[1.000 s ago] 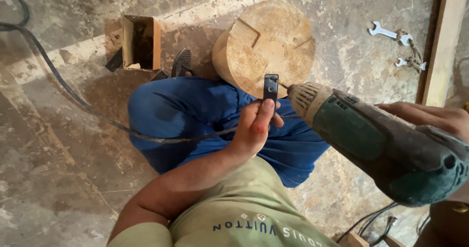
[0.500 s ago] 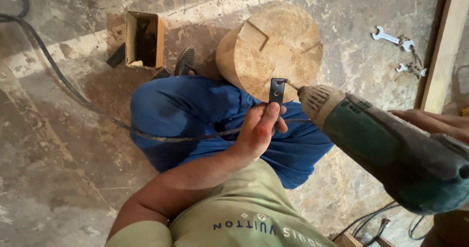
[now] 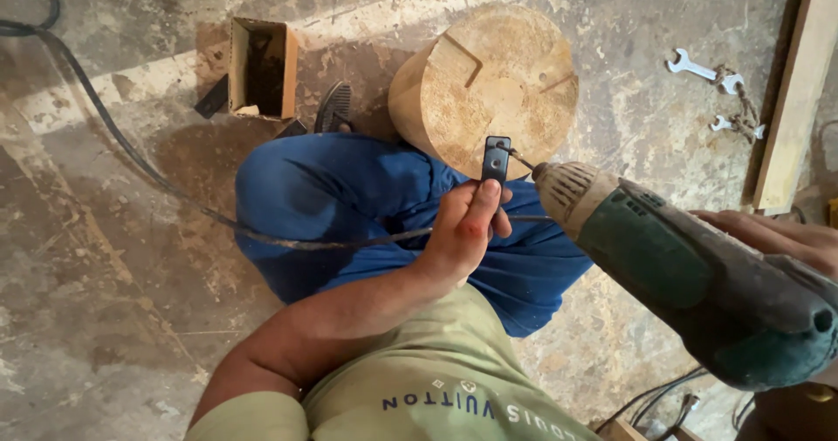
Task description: The person sits on the workshop floor and uses a corded power drill to drive screws through a flat metal bracket into the end of a cylindrical wooden furniture leg. They position the bracket, drive a screw, then reach into a small cardboard box to retrieve another screw and repeat the process on additional brackets.
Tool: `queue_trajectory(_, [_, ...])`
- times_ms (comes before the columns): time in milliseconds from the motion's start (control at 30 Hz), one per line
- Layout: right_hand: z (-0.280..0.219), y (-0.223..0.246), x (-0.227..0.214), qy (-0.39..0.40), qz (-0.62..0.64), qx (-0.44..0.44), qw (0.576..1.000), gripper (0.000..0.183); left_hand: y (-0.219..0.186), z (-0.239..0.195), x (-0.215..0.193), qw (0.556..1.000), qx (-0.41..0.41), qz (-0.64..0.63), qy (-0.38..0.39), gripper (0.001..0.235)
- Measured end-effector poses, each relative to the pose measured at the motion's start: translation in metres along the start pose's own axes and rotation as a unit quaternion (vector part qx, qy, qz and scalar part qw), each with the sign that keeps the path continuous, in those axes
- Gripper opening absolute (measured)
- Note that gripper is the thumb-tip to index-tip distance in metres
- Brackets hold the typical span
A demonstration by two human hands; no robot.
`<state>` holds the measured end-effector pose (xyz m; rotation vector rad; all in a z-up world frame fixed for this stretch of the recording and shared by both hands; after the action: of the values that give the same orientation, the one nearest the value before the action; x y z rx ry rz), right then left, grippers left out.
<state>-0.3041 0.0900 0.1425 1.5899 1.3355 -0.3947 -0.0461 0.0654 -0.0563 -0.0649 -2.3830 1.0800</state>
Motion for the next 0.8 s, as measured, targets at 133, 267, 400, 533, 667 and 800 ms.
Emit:
queue_trajectory(133, [-0.007,-0.002,0.007,0.044,0.052,0.059,0.996,0.078,-0.001,-0.001,0.001,1.000,-0.006,-0.017,0.007,0.045])
queue_trajectory(267, [-0.006,0.027,0.011,-0.031,0.056,-0.044,0.997,0.069,0.005,0.001,0.001,0.999,-0.006,-0.032,0.012,0.043])
queue_trajectory(400, [-0.010,0.024,0.017,-0.061,0.135,0.040,0.988,0.067,0.007,0.002,0.000,1.000,0.010,-0.022,0.006,0.044])
queue_trajectory(533, [-0.012,0.029,0.018,-0.087,0.064,-0.023,0.994,0.060,0.008,0.001,0.000,0.999,0.027,-0.029,0.000,0.044])
queue_trajectory(667, [-0.016,0.025,0.025,-0.078,0.157,0.022,0.984,0.063,0.010,0.001,0.000,0.999,0.033,-0.019,-0.008,0.044])
queue_trajectory(800, [-0.014,0.043,0.028,-0.118,0.151,0.023,0.981,0.062,0.008,0.000,0.000,0.999,0.033,-0.020,-0.008,0.044])
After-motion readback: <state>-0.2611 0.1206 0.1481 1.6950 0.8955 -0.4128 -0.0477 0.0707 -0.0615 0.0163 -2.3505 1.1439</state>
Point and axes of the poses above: each hand's wrist, its own z-axis towards the middle knuckle, its own x-axis out of the palm, y = z × x, the point moved 4 cm from there along z, towards the middle knuckle, and after that the axes turned 8 degrees about z, right-handed, at the moved point
